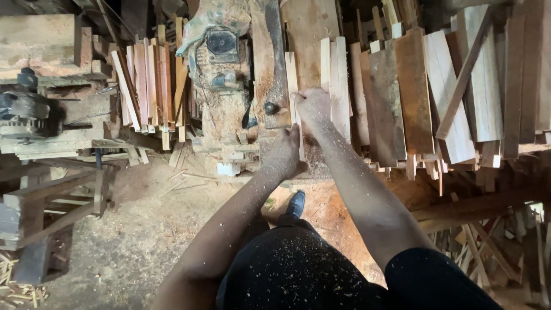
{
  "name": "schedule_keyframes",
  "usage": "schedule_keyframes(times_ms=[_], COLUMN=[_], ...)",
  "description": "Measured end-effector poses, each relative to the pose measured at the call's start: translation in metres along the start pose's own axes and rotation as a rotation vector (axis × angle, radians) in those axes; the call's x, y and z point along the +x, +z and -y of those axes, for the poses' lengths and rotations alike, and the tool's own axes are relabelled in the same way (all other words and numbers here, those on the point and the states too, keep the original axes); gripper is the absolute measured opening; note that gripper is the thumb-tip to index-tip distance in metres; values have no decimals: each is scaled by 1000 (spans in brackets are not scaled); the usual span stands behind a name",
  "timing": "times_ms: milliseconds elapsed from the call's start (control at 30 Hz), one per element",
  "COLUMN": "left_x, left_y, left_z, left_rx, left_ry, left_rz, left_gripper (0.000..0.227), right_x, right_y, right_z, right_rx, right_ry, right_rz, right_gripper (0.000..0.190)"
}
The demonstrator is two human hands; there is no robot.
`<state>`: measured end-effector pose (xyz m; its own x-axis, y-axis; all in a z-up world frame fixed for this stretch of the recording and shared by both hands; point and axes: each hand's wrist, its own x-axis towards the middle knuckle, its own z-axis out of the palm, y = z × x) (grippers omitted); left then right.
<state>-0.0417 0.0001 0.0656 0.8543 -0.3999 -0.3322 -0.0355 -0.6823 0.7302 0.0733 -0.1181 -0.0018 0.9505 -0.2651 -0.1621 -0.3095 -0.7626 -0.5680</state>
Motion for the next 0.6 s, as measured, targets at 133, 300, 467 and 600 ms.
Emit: schedule_keyframes(times_ms=[133, 300, 467, 600], left_x=[19, 13, 33, 66], left_y=[0, -23, -32, -18], left_z=[11, -15, -4, 19], left_rx=[310, 451, 367, 402], left_ry=[-20, -24, -45, -4], left_rz=[-53, -29, 15, 21], left_gripper=[118, 91, 110, 116], right_x=[-24, -39, -12, 2], right_y=[-19, -28, -1, 6], right_z=[-6, 1, -14, -11], right_rx=[-66, 2, 69, 66], right_ry=[-54, 20, 48, 52], right_rz=[124, 119, 44, 53], right_gripper=[22, 25, 27, 24])
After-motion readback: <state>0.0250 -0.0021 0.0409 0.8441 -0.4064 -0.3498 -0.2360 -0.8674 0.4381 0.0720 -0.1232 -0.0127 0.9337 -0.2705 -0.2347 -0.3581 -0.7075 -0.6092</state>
